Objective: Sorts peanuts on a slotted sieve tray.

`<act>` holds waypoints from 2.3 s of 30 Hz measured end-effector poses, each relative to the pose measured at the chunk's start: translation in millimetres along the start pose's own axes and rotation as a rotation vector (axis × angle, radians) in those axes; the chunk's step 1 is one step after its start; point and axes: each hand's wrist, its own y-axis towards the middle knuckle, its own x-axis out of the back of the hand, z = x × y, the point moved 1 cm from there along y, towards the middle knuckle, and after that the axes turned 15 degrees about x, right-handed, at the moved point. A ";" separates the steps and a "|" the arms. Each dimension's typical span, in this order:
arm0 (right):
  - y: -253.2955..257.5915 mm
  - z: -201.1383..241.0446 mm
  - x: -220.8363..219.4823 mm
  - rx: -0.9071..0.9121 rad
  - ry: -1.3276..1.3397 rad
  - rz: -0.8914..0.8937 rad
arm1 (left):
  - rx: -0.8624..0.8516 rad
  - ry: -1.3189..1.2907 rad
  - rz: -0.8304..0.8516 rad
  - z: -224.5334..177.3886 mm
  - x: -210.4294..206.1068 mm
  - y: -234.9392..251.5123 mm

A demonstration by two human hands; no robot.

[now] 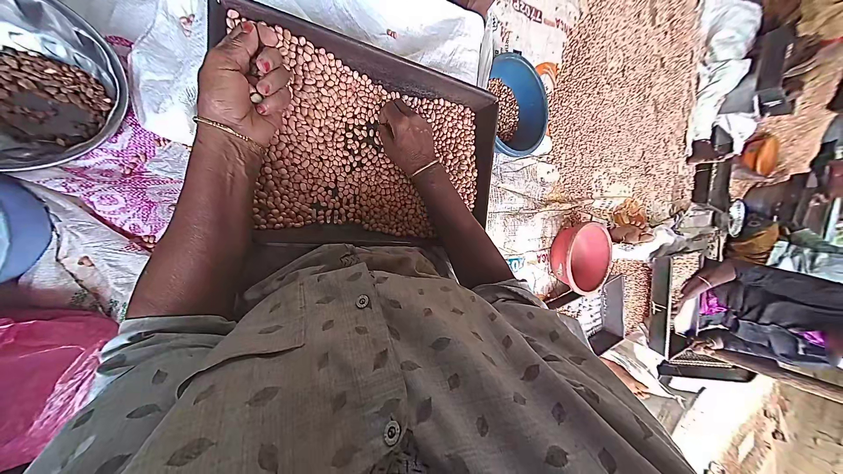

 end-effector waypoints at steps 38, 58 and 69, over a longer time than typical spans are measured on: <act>-12.8 -34.8 81.2 0.083 0.441 -0.030 | -0.079 -0.050 0.039 -4.8 2.0 -1.7; 60.7 27.4 9.8 0.178 0.692 -0.497 | 0.071 0.202 -0.077 -3.6 0.0 -4.8; 40.7 57.5 0.5 0.279 0.347 0.101 | 0.114 0.105 -0.037 -3.2 -0.2 -4.9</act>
